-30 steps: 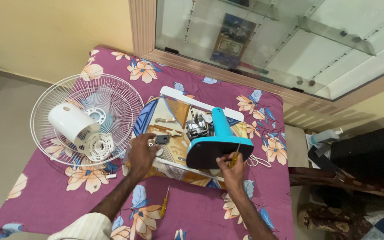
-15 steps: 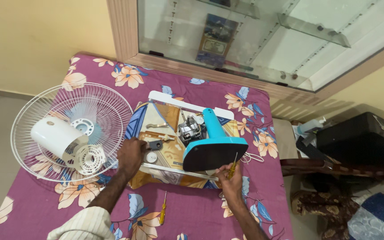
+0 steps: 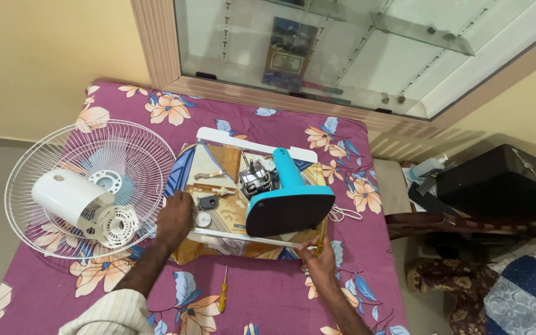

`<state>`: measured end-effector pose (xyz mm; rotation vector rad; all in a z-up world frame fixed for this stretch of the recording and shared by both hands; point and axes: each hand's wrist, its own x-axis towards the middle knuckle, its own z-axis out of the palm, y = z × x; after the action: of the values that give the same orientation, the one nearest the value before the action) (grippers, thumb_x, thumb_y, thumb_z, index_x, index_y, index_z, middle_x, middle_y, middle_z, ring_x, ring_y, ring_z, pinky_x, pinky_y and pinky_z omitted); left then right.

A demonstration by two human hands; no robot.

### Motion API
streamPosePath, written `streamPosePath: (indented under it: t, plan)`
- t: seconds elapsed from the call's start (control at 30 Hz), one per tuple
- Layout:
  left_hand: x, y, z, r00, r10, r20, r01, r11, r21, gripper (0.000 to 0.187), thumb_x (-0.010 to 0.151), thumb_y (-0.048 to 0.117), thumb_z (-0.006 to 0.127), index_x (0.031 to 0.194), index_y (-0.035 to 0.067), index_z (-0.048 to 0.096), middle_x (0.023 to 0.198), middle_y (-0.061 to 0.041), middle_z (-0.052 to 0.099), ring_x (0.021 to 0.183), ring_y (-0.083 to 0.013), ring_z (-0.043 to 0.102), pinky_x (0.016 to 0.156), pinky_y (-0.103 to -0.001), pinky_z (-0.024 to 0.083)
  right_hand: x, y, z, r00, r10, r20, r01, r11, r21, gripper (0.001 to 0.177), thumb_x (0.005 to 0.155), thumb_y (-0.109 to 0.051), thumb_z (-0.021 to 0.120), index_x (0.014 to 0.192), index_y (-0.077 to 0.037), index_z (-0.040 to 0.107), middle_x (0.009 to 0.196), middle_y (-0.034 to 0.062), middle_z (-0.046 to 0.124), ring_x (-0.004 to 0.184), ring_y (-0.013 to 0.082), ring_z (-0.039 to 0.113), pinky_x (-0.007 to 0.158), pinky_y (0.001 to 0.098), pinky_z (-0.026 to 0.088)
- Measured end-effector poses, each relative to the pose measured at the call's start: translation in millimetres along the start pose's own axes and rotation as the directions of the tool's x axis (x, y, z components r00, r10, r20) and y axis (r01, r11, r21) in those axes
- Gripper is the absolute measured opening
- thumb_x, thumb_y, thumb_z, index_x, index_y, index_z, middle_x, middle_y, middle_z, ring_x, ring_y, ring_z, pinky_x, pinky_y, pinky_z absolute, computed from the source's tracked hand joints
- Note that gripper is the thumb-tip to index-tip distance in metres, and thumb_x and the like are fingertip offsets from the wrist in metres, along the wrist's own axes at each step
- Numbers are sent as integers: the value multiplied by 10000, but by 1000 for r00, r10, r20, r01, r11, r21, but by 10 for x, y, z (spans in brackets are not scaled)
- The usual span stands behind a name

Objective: The person uses a screwdriver to remove screws from the teal fan base and then wipes the motor assembly with a white cloth. The fan cage and blades remain disassembled on the bed during the process.

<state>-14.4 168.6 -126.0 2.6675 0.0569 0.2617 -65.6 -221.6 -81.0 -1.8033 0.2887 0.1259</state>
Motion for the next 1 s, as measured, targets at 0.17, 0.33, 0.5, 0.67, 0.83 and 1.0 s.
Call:
streamPosePath:
  t: [0.17, 0.33, 0.5, 0.67, 0.83, 1.0]
  plan:
    - [-76, -11, -39, 993, 46, -110, -71, 969, -235, 348, 806, -27, 666, 1123, 4, 524, 1067, -203, 563, 919, -370, 615, 797, -479, 550, -49, 26, -2, 999, -38, 8, 38, 998, 45, 330, 847, -117, 753, 1009, -104, 467, 936, 50, 655, 765, 127, 636, 535, 275, 527]
    - [-299, 402, 44, 975, 196, -108, -223, 840, -495, 462, 717, -140, 564, 1146, 20, 507, 1060, -183, 589, 997, -340, 637, 848, -469, 535, -84, 155, 62, 999, 36, 12, -35, 999, -33, 312, 831, -201, 802, 958, -116, 530, 893, 30, 619, 825, 151, 635, 665, 331, 557]
    - [-677, 1149, 179, 981, 119, 150, 0, 783, -622, 363, 855, -122, 524, 1174, 49, 499, 1038, -170, 606, 956, -330, 649, 840, -457, 505, -82, 143, 178, 979, -99, 180, 108, 993, -44, 245, 847, -241, 825, 970, -79, 688, 892, 36, 661, 851, 143, 650, 820, 324, 575]
    - [-853, 1705, 294, 942, 327, -82, -286, 644, -710, 541, 600, -173, 541, 1114, -14, 479, 1001, -218, 579, 957, -389, 618, 831, -475, 512, -220, -51, 274, 950, 140, 278, -156, 987, 38, 292, 931, -299, 705, 1110, -79, 773, 809, 38, 705, 587, 80, 501, 522, 245, 414]
    - [-749, 2036, 376, 968, 218, 126, -43, 637, -770, 249, 850, -127, 558, 1061, -6, 504, 971, -174, 619, 897, -335, 662, 785, -416, 538, -214, -243, 108, 961, 178, 213, -190, 981, 35, 275, 932, -291, 719, 1089, -81, 802, 766, -21, 713, 431, 34, 409, 377, 211, 318]
    - [-726, 2293, 543, 964, 212, 163, -14, 647, -762, 183, 940, -75, 577, 1091, -8, 497, 987, -182, 631, 918, -322, 655, 790, -429, 525, -179, -175, -230, 949, 153, 275, -192, 974, 119, 279, 967, -274, 730, 1074, -27, 805, 626, -18, 522, 425, 33, 379, 370, 212, 288]
